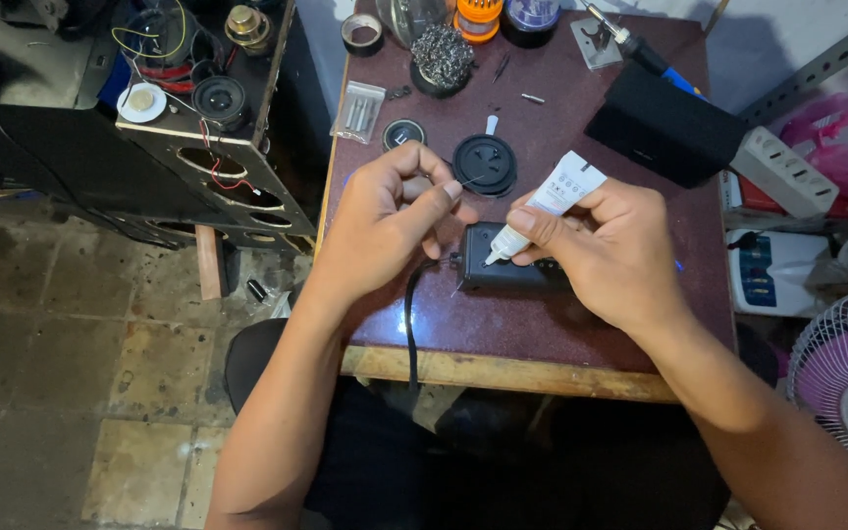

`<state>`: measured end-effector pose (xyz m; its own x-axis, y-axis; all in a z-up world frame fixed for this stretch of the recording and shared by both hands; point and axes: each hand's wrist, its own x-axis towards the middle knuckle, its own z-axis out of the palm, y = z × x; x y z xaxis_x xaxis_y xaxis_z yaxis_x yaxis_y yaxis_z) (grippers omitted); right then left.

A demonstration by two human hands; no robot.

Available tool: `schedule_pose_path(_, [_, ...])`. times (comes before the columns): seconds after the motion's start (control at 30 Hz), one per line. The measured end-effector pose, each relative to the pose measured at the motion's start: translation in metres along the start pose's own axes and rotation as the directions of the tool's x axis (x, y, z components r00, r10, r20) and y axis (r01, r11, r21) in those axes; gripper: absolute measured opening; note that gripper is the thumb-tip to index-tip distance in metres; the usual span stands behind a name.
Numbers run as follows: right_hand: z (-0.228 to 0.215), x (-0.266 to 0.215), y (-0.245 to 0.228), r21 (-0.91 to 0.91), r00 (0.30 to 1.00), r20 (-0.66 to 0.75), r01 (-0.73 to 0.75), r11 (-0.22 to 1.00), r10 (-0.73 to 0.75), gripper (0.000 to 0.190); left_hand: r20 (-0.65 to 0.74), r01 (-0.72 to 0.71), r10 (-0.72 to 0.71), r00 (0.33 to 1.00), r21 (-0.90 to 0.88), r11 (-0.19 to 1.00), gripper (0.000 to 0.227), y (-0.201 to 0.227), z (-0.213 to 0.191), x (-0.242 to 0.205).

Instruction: The person applies a white substance from a tube onto a small black electronic component and then places it onto a larger black power adapter. They use a pink cloth to wipe the component and the adapter, then press the component into place on the adapter.

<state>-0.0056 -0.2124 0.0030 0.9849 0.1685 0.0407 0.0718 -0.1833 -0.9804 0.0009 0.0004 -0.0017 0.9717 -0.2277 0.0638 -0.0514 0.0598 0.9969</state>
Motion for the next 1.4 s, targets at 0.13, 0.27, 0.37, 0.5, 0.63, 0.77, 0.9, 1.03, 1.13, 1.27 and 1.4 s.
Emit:
schedule_pose_path(0.13, [-0.001, 0.001, -0.002, -0.015, 1.000, -0.004, 0.014, 1.000, -0.014, 0.018, 0.008, -0.002, 0.002, 1.000, 0.006, 1.000, 0.011, 0.003, 0.000, 0.000])
schedule_pose_path(0.27, [0.001, 0.001, -0.005, -0.025, 1.000, 0.007, 0.029, 0.999, -0.029, 0.020, 0.004, -0.003, 0.003, 1.000, 0.016, 1.000, 0.011, 0.005, 0.001, -0.001])
schedule_pose_path(0.37, [0.000, 0.001, -0.002, -0.010, 1.000, 0.007, 0.001, 1.000, -0.001, 0.019, 0.009, 0.001, -0.001, 1.000, 0.008, 1.000, 0.011, 0.003, 0.000, 0.000])
schedule_pose_path(0.5, [-0.001, 0.002, -0.001, -0.045, 1.000, -0.001, -0.001, 0.999, 0.001, 0.018, -0.001, 0.005, -0.005, 1.000, 0.030, 1.000, 0.010, 0.003, 0.000, 0.000])
schedule_pose_path(0.63, [0.000, 0.002, -0.003, -0.031, 1.000, 0.001, -0.009, 0.999, 0.009, 0.019, 0.012, 0.001, -0.002, 1.000, 0.005, 1.000, 0.010, 0.003, 0.000, 0.000])
schedule_pose_path(0.77, [-0.002, 0.001, -0.006, -0.025, 1.000, -0.016, 0.003, 1.000, -0.003, 0.019, -0.003, 0.010, -0.010, 1.000, -0.007, 1.000, 0.011, 0.002, 0.001, 0.000])
schedule_pose_path(0.9, [-0.008, 0.004, 0.001, 0.205, 0.996, -0.077, -0.033, 0.978, 0.050, 0.021, 0.001, -0.055, 0.055, 0.998, -0.009, 0.998, 0.010, 0.006, 0.001, -0.004])
schedule_pose_path(1.03, [-0.021, 0.009, 0.009, 0.582, 0.984, -0.028, -0.129, 0.803, 0.178, 0.021, -0.007, -0.143, 0.143, 0.990, -0.037, 0.989, 0.011, 0.009, 0.007, -0.007])
schedule_pose_path(1.13, [-0.023, 0.010, 0.014, 0.711, 0.977, 0.010, -0.157, 0.686, 0.214, 0.022, -0.029, -0.192, 0.191, 0.981, -0.052, 0.980, 0.011, 0.008, 0.007, -0.008])
schedule_pose_path(1.27, [-0.019, 0.008, 0.017, 0.758, 0.969, 0.028, -0.179, 0.627, 0.244, 0.017, -0.068, -0.268, 0.268, 0.961, 0.005, 0.963, 0.014, 0.011, 0.008, -0.012])
schedule_pose_path(1.4, [-0.018, 0.006, 0.016, 0.777, 0.972, 0.025, -0.166, 0.608, 0.233, 0.015, -0.119, -0.312, 0.308, 0.944, -0.014, 0.950, 0.013, 0.009, 0.013, -0.012])
